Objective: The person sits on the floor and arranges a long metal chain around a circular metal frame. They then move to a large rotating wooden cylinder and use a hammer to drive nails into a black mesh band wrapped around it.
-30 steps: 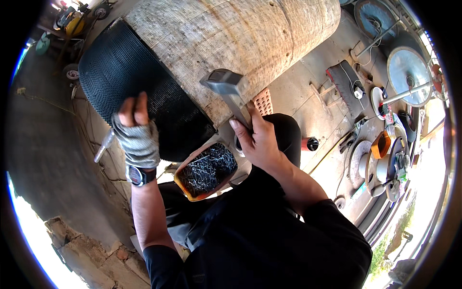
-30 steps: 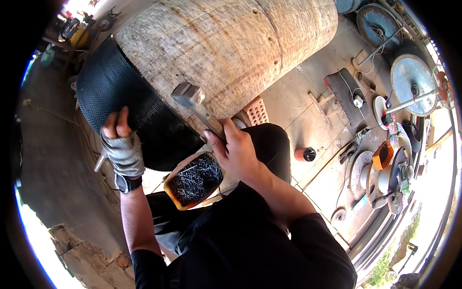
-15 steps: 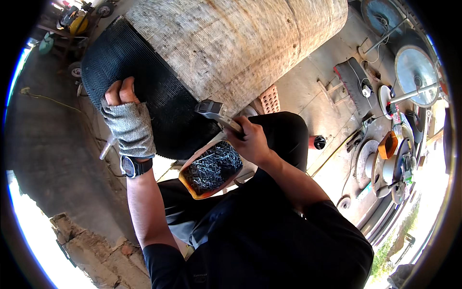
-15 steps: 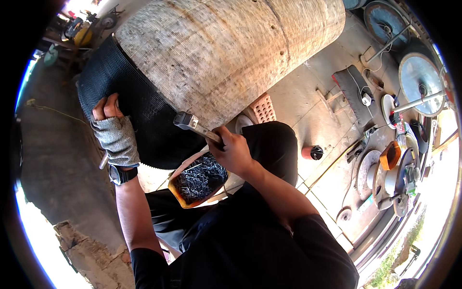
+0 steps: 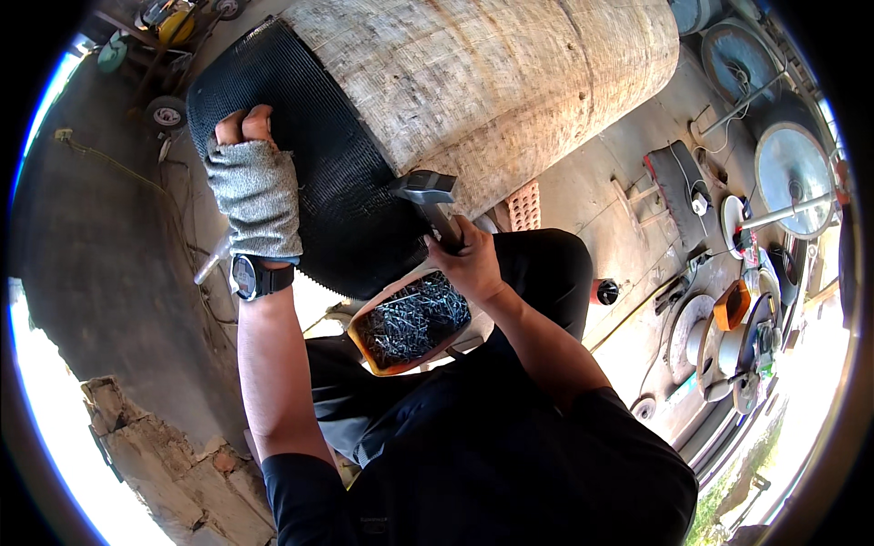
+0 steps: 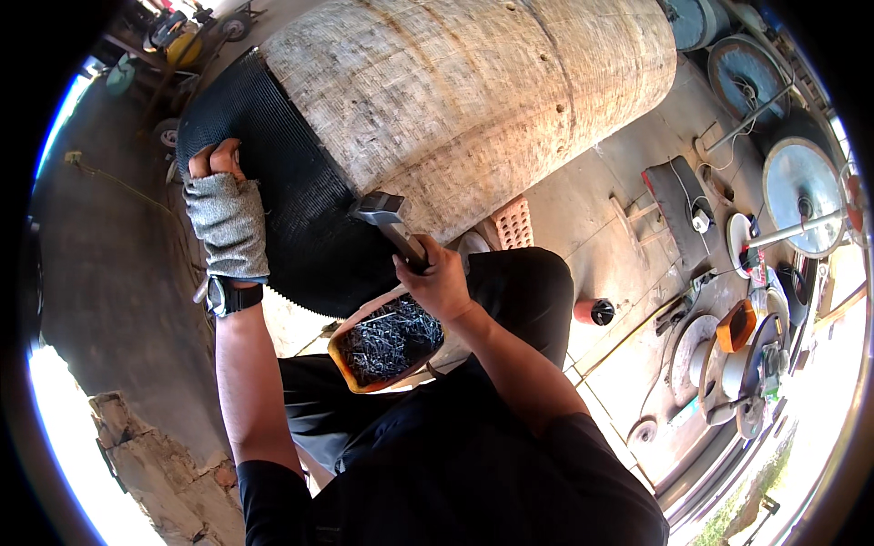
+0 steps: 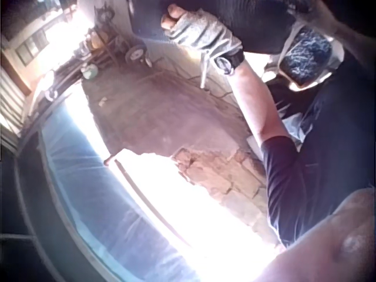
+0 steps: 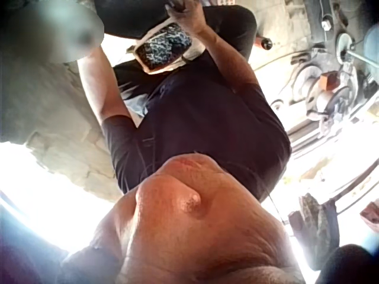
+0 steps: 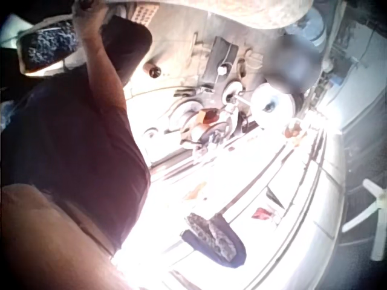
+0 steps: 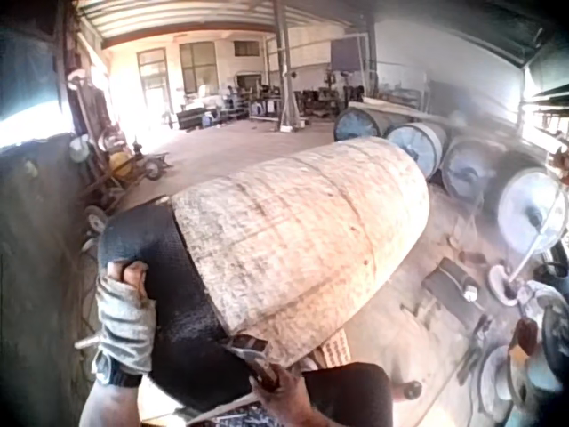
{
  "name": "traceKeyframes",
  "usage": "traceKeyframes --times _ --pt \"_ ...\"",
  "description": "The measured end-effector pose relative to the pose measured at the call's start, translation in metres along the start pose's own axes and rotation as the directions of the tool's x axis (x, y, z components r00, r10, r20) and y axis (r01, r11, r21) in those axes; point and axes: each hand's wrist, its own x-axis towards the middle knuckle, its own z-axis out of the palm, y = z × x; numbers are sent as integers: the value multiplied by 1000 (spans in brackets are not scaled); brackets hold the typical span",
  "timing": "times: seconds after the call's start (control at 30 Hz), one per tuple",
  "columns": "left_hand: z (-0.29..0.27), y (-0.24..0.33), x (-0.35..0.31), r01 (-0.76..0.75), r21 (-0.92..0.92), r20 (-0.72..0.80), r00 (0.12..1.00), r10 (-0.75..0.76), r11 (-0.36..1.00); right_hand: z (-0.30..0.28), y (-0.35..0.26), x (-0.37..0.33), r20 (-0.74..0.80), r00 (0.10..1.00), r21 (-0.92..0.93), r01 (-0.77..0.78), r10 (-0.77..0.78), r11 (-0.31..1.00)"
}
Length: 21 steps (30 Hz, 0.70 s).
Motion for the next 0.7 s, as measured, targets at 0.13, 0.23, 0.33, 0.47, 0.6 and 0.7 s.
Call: traceKeyframes --times 0.13,0.23,0.33,0.47,0.6,0.7 --pt "0 -6 2 29 -19 24 999 -29 999 4 -5 1 -119 981 -82 144 -153 986" --pt "0 -8 3 30 -25 6 1000 -30 999 -5 -10 1 -116 960 -185 233 -257 955" --pt "0 -6 11 5 -42 -49 999 -7 999 -8 3 6 -101 945 -215 284 -310 934" --pt "-9 -2 14 -52 -72 -101 994 44 996 -12 0 10 -87 960 -144 251 -265 957" --pt "-14 -5 18 -81 -97 -143 987 67 992 -18 -11 12 -17 993 -105 111 -113 988" --pt "-9 -6 16 -45 -69 -86 995 39 997 -21 -9 15 -47 997 -47 55 -58 997"
